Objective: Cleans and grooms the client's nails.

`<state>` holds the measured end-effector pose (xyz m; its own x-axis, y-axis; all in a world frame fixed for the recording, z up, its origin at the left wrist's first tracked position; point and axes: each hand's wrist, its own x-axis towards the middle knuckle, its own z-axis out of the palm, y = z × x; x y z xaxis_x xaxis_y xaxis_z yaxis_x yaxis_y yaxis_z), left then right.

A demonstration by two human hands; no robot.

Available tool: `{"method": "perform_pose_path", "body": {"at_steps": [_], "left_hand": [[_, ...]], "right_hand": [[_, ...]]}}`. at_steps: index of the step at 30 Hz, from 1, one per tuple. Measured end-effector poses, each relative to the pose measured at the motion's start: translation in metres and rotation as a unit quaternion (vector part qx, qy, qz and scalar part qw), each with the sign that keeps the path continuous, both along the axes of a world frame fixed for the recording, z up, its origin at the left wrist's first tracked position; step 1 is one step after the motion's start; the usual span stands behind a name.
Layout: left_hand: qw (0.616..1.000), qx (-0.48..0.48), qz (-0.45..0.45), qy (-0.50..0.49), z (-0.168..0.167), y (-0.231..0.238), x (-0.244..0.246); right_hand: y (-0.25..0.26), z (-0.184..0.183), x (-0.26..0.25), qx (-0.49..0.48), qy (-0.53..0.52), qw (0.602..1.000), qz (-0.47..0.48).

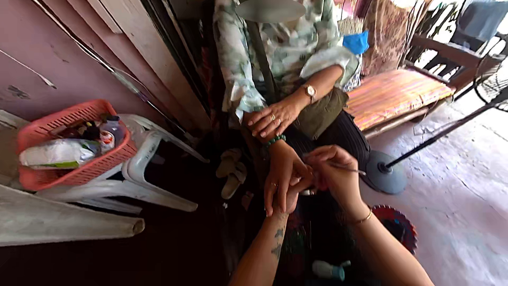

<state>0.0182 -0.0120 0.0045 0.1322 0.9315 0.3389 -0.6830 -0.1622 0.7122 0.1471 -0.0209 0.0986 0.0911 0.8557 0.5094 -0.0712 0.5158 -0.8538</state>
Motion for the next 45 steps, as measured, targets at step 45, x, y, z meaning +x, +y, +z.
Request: {"method": "perform_pose_path", "body": {"at_steps": [45], "left_hand": [[1.000,-0.005,-0.015,0.004,0.006,-0.003,0.000]], "right_hand": [[-0.041,-0.014,0.025,0.143,-0.292,0.943,-0.065]]}}
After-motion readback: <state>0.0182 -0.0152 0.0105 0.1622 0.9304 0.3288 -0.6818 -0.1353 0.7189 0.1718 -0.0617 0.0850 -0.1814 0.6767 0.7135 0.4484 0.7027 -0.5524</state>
